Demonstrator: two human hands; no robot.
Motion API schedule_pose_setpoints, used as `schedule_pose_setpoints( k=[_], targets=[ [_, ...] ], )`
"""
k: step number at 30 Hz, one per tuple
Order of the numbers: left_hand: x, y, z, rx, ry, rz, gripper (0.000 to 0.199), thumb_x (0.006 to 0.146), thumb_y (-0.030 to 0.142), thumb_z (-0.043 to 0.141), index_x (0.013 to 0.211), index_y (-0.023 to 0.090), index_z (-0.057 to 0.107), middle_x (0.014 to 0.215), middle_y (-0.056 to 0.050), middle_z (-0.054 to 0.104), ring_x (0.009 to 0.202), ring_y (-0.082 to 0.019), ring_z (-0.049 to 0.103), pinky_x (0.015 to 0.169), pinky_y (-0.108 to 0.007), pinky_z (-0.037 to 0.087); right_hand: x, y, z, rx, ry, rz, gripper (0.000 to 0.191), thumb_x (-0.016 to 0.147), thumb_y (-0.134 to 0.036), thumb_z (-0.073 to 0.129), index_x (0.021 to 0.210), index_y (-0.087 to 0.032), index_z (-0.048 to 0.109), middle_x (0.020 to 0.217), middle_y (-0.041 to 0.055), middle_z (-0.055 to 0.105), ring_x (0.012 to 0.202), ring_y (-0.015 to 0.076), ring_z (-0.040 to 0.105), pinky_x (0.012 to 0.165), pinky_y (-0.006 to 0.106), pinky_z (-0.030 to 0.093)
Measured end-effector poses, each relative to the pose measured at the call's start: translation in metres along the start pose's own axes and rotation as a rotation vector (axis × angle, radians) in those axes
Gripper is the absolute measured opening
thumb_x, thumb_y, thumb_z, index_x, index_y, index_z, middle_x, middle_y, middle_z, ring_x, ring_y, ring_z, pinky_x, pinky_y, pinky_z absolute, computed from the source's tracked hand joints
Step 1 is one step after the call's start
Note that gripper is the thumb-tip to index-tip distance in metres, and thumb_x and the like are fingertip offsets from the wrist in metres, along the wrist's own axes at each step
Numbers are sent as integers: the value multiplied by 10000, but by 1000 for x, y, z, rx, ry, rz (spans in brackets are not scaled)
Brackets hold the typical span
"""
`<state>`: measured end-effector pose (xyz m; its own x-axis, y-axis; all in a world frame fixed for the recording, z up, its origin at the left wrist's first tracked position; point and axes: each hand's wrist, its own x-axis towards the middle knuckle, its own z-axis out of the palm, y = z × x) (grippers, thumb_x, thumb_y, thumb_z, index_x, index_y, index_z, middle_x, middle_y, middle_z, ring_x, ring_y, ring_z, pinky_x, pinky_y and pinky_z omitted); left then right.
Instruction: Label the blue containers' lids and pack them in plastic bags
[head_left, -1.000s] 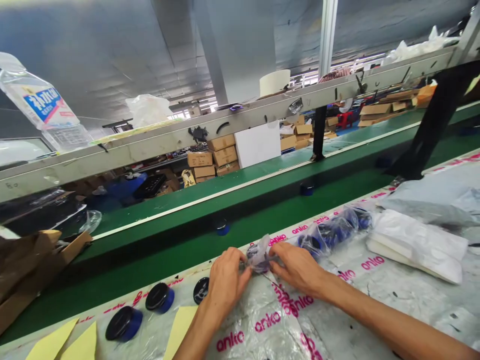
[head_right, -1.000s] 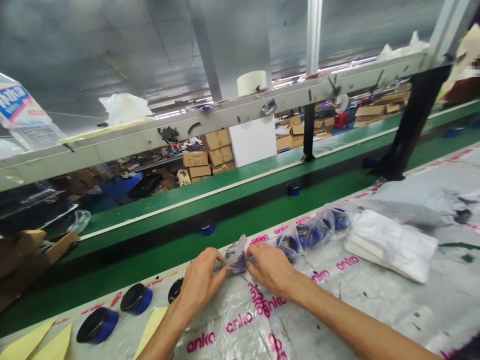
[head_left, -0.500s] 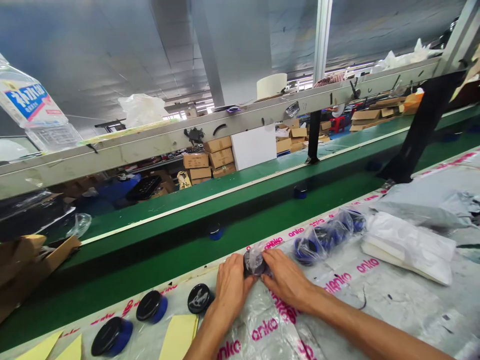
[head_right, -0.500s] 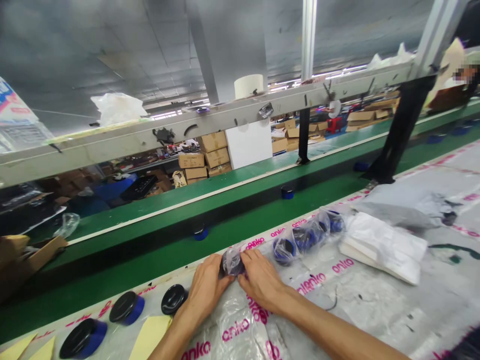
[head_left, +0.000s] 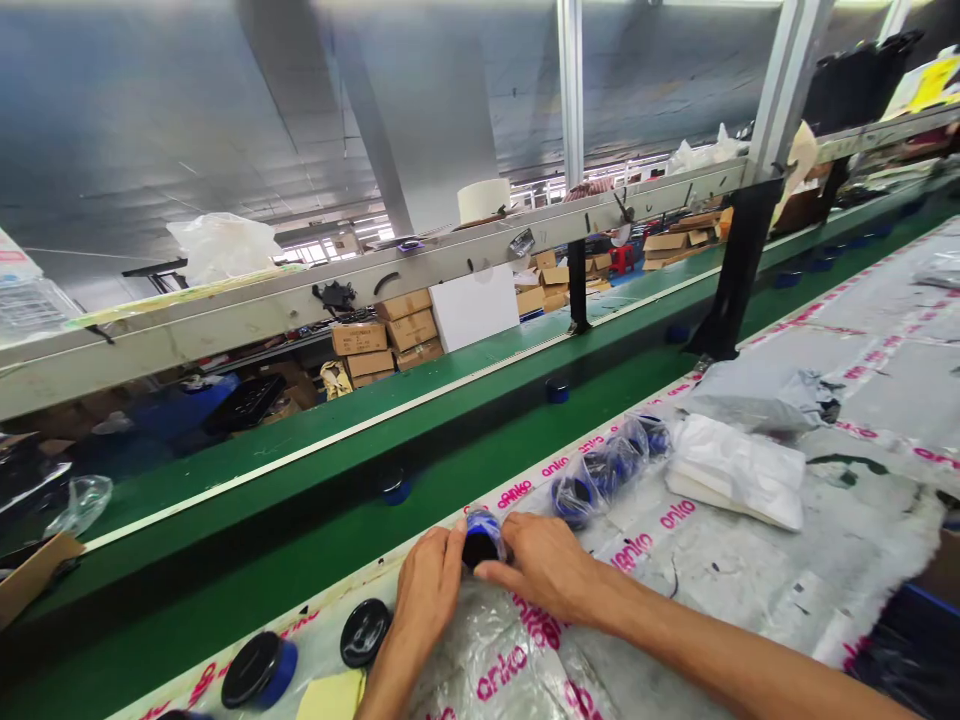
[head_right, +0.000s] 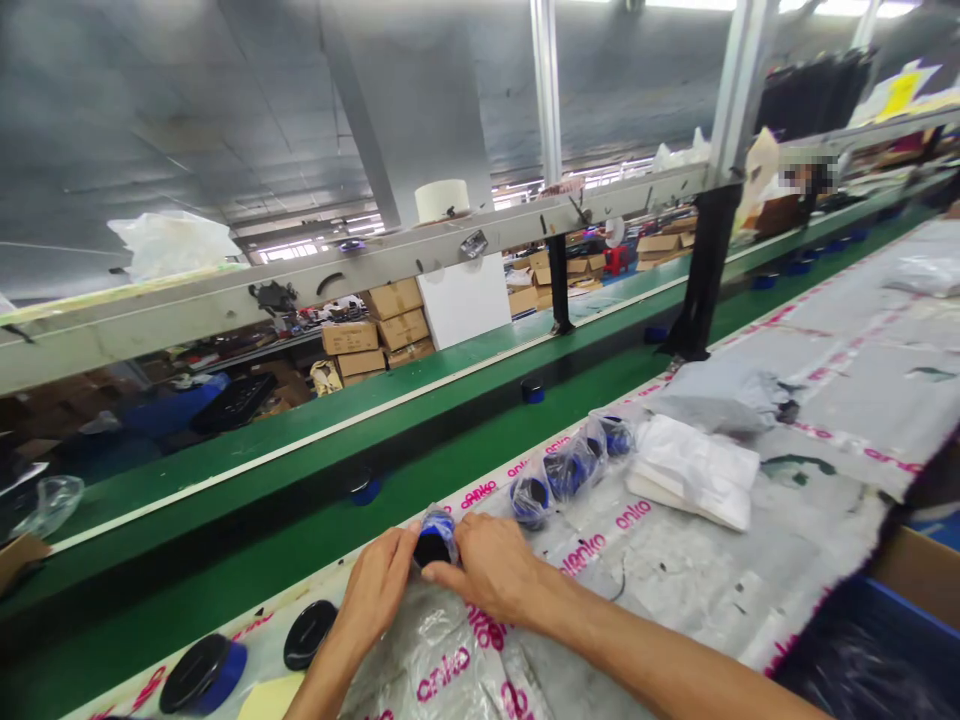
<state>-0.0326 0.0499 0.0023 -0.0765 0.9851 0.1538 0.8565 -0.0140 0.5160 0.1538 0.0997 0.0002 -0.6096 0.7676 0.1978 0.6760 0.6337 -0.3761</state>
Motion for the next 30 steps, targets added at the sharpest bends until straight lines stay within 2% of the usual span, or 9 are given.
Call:
schedule_pose_setpoints(
  k=[3, 6, 12, 18, 21, 22, 24, 27, 30],
  targets=[
    [1, 2, 1, 27, 3, 4, 483, 997, 541, 280, 815, 219, 591, 850, -78, 662, 870, -258, 607, 777, -355, 405, -1, -1, 4, -32, 21, 28, 311, 969, -370, 498, 962, -128, 694, 916, 128, 737, 854, 253, 697, 726, 303, 470],
    [6, 3, 1, 44, -27, 15, 459, 969, 559, 335, 752, 226, 565, 802, -64, 656, 806, -256, 599, 731, -348, 388, 1, -1, -1, -34, 49, 45, 307, 981, -271, 421, 909, -140, 690, 865, 115, 746, 789, 221, 705, 681, 278, 457],
    [20, 15, -6, 75, -12, -28, 461, 964, 499, 273, 646, 238, 480, 667, -31, 614, 642, -218, 541, 632, -320, 327, 0, 1, -46, -252, 13, 20, 159, 857, -171, 546, 786, -154, 687, 810, 134, 728, 729, 263, 693, 590, 301, 441],
    [29, 50, -7, 83, 64, 8, 453, 972, 484, 297, 650, 238, 499, 625, -8, 570, 627, -204, 530, 621, -311, 336, -11, 23, -79, -213, 153, 208, 243, 929, -236, 487, 818, -156, 687, 832, 114, 739, 747, 240, 702, 619, 294, 432],
    [26, 54, 10, -67, 3, 39, 418, 968, 563, 356, 950, 237, 617, 874, -28, 686, 811, -221, 634, 737, -326, 449, -19, 42, -90, -141, 214, 263, 269, 951, -250, 481, 776, -177, 672, 811, 78, 734, 759, 206, 687, 665, 282, 430],
    [23, 54, 17, -138, -31, 57, 421, 959, 568, 399, 1136, 243, 599, 1065, -54, 698, 967, -238, 649, 833, -353, 477, -22, 49, -93, -114, 286, 278, 271, 967, -261, 470, 809, -182, 675, 829, 69, 731, 786, 201, 680, 693, 284, 437],
    [15, 55, 35, -228, -118, 128, 604, 903, 536, 551, 1419, 244, 431, 1427, -107, 548, 1286, -276, 532, 1043, -434, 433, -29, 64, -94, -48, 465, 255, 268, 998, -305, 455, 907, -187, 677, 889, 63, 723, 856, 201, 663, 761, 300, 455],
    [0, 64, 66, -170, -180, 274, 927, 746, 420, 770, 1518, 208, 304, 1608, -146, 310, 1475, -332, 295, 1193, -519, 281, -39, 81, -79, 27, 647, 77, 247, 998, -343, 479, 995, -178, 663, 1015, 97, 700, 980, 228, 619, 885, 362, 470],
    [-12, 84, 92, -88, -57, 340, 819, 742, 352, 777, 1457, 211, 402, 1584, -152, 344, 1451, -361, 329, 1180, -551, 307, -45, 88, -49, 40, 779, -4, 226, 995, -287, 461, 1041, -187, 658, 1133, 122, 670, 1100, 261, 568, 977, 445, 447]
  ],
)
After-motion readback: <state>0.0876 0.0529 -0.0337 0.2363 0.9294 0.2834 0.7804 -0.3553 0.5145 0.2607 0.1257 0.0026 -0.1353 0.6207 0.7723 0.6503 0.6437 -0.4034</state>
